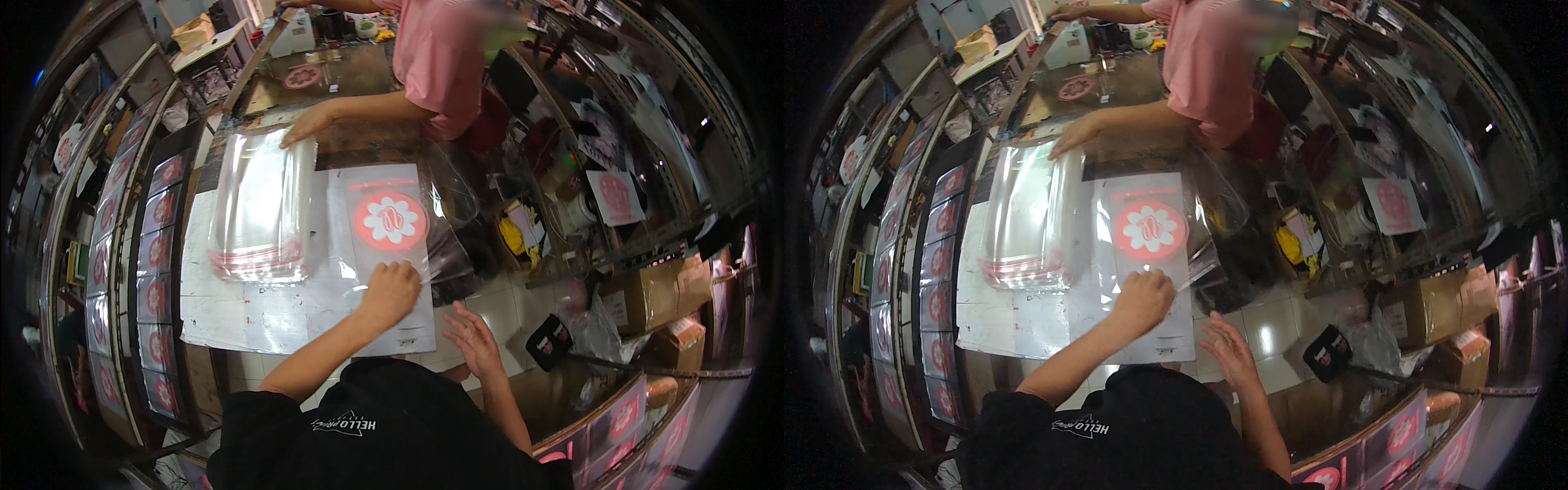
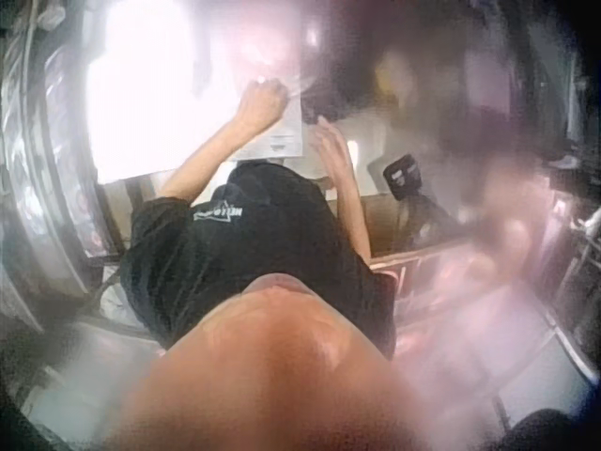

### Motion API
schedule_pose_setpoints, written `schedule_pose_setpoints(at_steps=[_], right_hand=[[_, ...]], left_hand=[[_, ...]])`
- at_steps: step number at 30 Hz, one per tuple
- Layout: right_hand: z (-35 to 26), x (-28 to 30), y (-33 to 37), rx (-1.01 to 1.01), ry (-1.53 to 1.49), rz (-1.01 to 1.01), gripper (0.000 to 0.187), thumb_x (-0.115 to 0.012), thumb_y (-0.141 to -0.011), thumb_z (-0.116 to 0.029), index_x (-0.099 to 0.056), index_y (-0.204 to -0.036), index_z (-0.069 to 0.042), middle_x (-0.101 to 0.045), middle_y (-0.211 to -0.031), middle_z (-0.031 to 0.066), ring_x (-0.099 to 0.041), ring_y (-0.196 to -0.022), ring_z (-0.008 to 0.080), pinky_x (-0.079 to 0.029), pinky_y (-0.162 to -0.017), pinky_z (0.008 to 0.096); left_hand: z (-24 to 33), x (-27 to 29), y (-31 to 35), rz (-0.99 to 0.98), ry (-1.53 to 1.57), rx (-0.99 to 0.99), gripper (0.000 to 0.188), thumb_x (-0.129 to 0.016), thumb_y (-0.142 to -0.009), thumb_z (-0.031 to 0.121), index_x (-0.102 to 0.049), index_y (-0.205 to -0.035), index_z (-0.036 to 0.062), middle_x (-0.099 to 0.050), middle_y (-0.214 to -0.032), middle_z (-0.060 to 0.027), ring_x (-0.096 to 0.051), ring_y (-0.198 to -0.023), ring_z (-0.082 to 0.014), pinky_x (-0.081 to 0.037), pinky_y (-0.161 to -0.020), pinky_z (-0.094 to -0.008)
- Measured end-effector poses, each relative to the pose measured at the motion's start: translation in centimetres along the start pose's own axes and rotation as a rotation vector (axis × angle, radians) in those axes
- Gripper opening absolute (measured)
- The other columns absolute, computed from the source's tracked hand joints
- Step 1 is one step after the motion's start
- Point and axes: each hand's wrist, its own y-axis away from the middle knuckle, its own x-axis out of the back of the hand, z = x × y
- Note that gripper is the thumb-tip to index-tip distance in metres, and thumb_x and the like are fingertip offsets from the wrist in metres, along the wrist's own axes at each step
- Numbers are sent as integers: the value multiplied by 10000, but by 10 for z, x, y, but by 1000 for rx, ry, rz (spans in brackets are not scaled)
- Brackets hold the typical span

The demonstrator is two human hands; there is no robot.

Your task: The person repeatedly picks up pink flower-shaped decorations from a shelf and places them into clear plastic bags on a table. Another person in a pink shirt is visible working at the same table in the background.

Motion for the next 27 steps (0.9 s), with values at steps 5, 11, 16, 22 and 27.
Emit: schedule_pose_setpoints(at_steps=[5, 11, 16, 22, 27], right_hand=[[7, 16, 2, 124, -13, -7, 440, -566, -979, -119, -476, -1391, 6, -242, -1600, 154, -302, -1451, 283, -252, -1176, 443], [8, 39, 32, 163, 199, 187, 433, -596, -970, -125, -506, -1366, 23, -391, -1521, 170, -370, -1415, 276, -278, -1167, 409], [13, 72, 52, 182, 331, 336, 425, -583, -984, -133, -499, -1374, 14, -510, -1409, 147, -519, -1287, 274, -432, -1070, 409], [-35, 126, 81, 146, 470, 614, 318, -545, -943, -4, -562, -1258, 32, -637, -1191, 119, -638, -1138, 239, -524, -945, 341], [-80, 193, 122, 220, 773, 796, 308, -559, -863, 1, -636, -1159, 37, -659, -984, 86, -644, -868, 144, -504, -781, 282]], left_hand=[[68, -30, 5, -124, 55, -102, 156, -608, -872, 223, -663, -897, 79, -582, -871, -74, -623, -808, -233, -462, -688, -386], [116, -51, 14, -279, 210, -193, 219, -593, -871, 220, -667, -941, 26, -582, -967, -116, -641, -778, -262, -502, -699, -411], [144, -44, 13, -406, 339, -212, 389, -646, -872, 294, -638, -1108, -15, -579, -1014, -152, -643, -814, -313, -518, -755, -427], [152, -27, -8, -342, 637, -226, 472, -656, -885, 318, -597, -1220, -10, -585, -1060, -178, -610, -949, -379, -502, -841, -460], [115, -40, -14, -121, 643, -98, 361, -666, -857, 143, -626, -1174, -26, -625, -1071, -221, -584, -1023, -396, -464, -897, -459]])
